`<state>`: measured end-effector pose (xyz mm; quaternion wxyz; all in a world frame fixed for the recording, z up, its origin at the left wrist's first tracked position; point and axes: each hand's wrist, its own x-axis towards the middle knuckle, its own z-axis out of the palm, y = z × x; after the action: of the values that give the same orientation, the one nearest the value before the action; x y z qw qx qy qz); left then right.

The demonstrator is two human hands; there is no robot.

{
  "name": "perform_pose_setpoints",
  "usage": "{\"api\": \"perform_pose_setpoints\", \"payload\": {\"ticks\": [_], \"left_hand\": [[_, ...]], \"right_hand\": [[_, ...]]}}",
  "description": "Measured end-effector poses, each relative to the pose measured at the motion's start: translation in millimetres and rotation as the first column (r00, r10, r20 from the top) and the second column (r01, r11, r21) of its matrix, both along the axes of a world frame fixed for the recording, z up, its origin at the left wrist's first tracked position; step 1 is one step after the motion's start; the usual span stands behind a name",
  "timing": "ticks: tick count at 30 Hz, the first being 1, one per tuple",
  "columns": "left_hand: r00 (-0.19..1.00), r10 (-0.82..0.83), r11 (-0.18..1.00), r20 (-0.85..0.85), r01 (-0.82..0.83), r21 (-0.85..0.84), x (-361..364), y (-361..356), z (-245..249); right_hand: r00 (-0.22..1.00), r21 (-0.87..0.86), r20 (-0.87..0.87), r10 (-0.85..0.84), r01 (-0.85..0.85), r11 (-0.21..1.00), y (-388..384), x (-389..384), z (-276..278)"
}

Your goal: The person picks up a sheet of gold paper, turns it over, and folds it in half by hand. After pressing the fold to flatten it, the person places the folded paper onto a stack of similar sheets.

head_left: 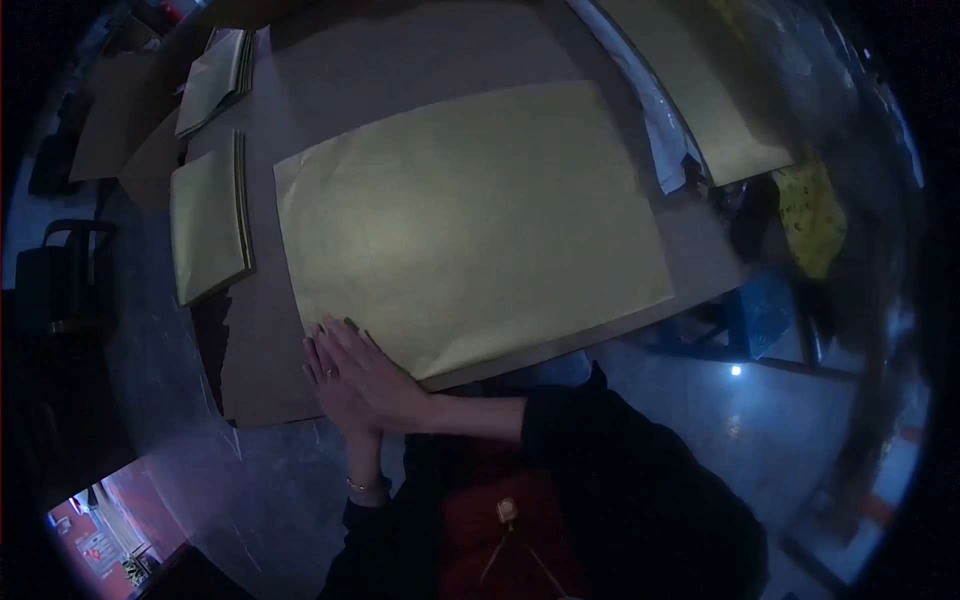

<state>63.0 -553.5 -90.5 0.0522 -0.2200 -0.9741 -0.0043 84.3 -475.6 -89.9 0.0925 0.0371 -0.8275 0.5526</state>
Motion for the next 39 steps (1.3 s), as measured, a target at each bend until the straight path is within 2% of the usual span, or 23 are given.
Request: {"api": "perform_pose_setpoints", "payload": {"ticks": [1, 4, 6, 8, 10, 11, 13, 15, 19, 22, 25, 26, 28, 29, 30, 31, 33, 35, 39], "left_hand": [[1.000, -0.005, 1.000, -0.008, 0.005, 0.000, -1.4, -0.5, -1.1], [0.997, 0.057, 0.993, 0.059, -0.063, 0.099, -0.9, 10.7, 13.4], [0.999, 0.044, 0.991, 0.031, -0.048, 0.128, -1.3, 10.4, 12.1], [0.999, 0.045, 0.995, 0.023, -0.047, 0.091, -1.4, 11.0, 13.7], [0.998, 0.055, 0.994, 0.043, -0.058, 0.095, -0.6, 12.7, 14.5], [0.998, 0.048, 0.993, 0.032, -0.051, 0.107, -0.4, 12.3, 13.6], [0.999, 0.046, 0.994, 0.025, -0.048, 0.098, -0.5, 12.0, 15.0], [0.999, 0.044, 0.994, 0.025, -0.046, 0.096, -0.4, 10.4, 14.1], [0.997, 0.062, 0.995, 0.042, -0.065, 0.075, -0.2, 12.6, 12.6], [0.992, 0.113, 0.994, 0.052, -0.113, 0.000, 1.4, 12.1, 14.8], [0.997, 0.081, 0.993, -0.009, -0.079, 0.085, 5.0, 12.4, 16.0], [0.996, 0.086, 0.992, -0.026, -0.083, 0.093, 7.0, 12.0, 16.2], [0.991, 0.126, 0.953, -0.048, -0.108, 0.283, 10.8, 15.0, 17.6], [0.990, 0.134, 0.948, -0.043, -0.116, 0.296, 17.4, 18.3, 22.2], [0.999, 0.039, 0.940, -0.002, -0.036, 0.341, 27.4, 26.2, 30.0], [0.998, -0.059, 0.922, 0.036, 0.040, 0.386, 37.8, 35.2, 34.9], [0.919, -0.392, 0.869, 0.048, 0.352, 0.348, 52.4, 52.1, 28.6], [0.791, -0.594, 0.783, 0.149, 0.525, 0.332, 62.5, 70.7, 26.1], [0.767, -0.635, 0.762, 0.098, 0.600, 0.243, 66.4, 90.9, 13.8]], "right_hand": [[0.992, 0.040, 0.004, 0.124, -0.124, 0.992, 40.8, 8.1, 21.8], [0.989, 0.101, 0.064, 0.132, -0.138, 0.985, 85.6, 30.3, 17.8], [0.989, -0.011, 0.122, 0.089, -0.088, 0.996, 126.9, 50.6, 26.6], [0.985, 0.046, 0.160, -0.069, 0.062, 0.997, 167.9, 75.1, 28.5], [0.960, 0.006, 0.087, -0.265, 0.265, 0.964, 213.9, 103.3, 19.3], [0.961, 0.005, 0.089, -0.262, 0.263, 0.965, 234.5, 114.2, 16.0], [0.863, -0.066, -0.007, -0.505, 0.504, 0.861, 273.8, 132.2, 11.1], [0.778, -0.105, -0.052, -0.626, 0.619, 0.778, 306.8, 148.5, -0.9], [0.687, -0.313, -0.128, -0.715, 0.656, 0.686, 337.9, 167.4, -25.7], [0.685, -0.348, -0.104, -0.721, 0.654, 0.671, 336.5, 169.3, -26.7], [0.691, -0.338, -0.071, -0.719, 0.662, 0.669, 338.0, 169.6, -16.4], [0.688, -0.322, -0.059, -0.723, 0.672, 0.666, 340.3, 172.5, -10.8], [0.650, -0.172, 0.001, -0.760, 0.748, 0.641, 342.6, 184.3, 7.3], [0.606, -0.025, 0.043, -0.795, 0.796, 0.605, 339.5, 191.4, 19.2], [0.503, 0.284, 0.066, -0.862, 0.819, 0.499, 333.7, 197.8, 33.1], [0.470, 0.309, 0.068, -0.880, 0.829, 0.466, 333.0, 202.5, 31.7], [0.446, 0.332, 0.050, -0.894, 0.837, 0.436, 333.2, 207.8, 30.6], [0.435, 0.459, 0.228, -0.871, 0.741, 0.490, 332.5, 206.8, 33.9], [0.396, 0.583, 0.264, -0.879, 0.660, 0.473, 344.5, 200.9, 36.5]]}}
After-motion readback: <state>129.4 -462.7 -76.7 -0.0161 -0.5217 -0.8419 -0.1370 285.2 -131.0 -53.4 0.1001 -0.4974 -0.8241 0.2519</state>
